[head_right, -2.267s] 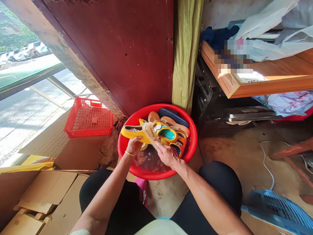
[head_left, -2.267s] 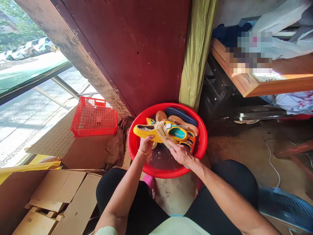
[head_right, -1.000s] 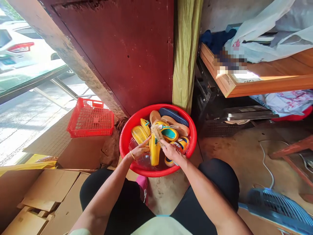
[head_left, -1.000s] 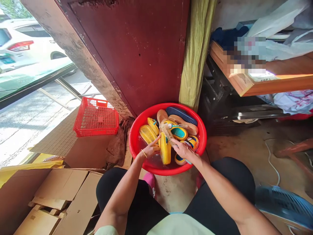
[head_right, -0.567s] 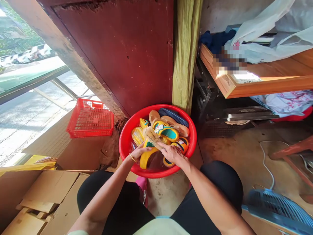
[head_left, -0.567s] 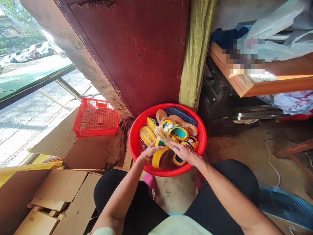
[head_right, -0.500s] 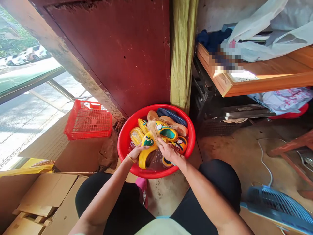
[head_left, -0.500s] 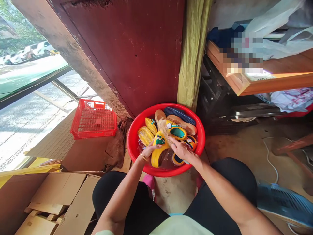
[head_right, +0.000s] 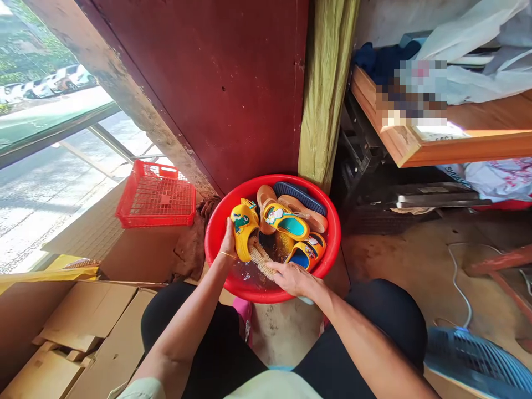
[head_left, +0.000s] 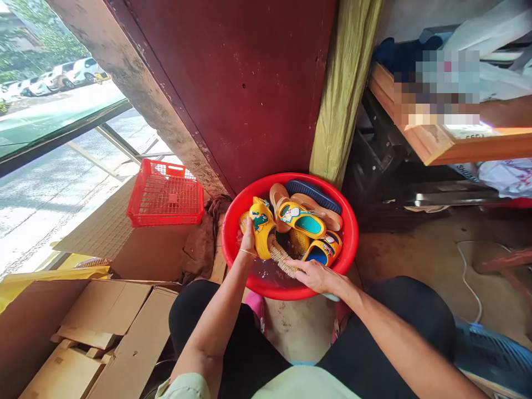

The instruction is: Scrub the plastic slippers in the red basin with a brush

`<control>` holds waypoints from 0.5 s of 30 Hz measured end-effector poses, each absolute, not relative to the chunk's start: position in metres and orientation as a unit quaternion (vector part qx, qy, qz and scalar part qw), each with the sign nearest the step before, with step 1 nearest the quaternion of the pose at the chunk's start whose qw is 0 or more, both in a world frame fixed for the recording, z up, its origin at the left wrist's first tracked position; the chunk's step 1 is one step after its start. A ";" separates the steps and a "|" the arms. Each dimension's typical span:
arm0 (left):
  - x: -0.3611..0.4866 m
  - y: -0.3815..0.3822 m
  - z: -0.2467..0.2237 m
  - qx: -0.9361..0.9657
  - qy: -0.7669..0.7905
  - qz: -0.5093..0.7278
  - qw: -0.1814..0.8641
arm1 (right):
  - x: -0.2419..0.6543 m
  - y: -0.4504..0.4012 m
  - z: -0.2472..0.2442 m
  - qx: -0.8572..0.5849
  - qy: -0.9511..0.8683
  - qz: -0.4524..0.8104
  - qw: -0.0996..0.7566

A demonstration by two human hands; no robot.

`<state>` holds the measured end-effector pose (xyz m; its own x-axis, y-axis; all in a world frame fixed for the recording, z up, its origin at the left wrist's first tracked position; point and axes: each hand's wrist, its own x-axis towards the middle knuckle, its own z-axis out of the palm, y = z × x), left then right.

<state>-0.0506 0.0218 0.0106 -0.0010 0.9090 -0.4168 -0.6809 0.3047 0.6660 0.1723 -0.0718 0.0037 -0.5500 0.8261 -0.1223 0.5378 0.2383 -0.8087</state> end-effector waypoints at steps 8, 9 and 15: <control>0.000 -0.002 0.009 0.163 0.393 0.510 0.748 | 0.152 -0.029 -0.002 -0.481 -0.698 0.425 0.316; 0.000 -0.002 0.008 0.170 0.401 0.512 0.740 | 0.154 -0.027 0.001 -0.479 -0.696 0.442 0.301; -0.033 0.014 0.004 0.194 0.467 0.548 0.667 | 0.176 -0.043 0.022 -0.404 -0.692 0.584 0.130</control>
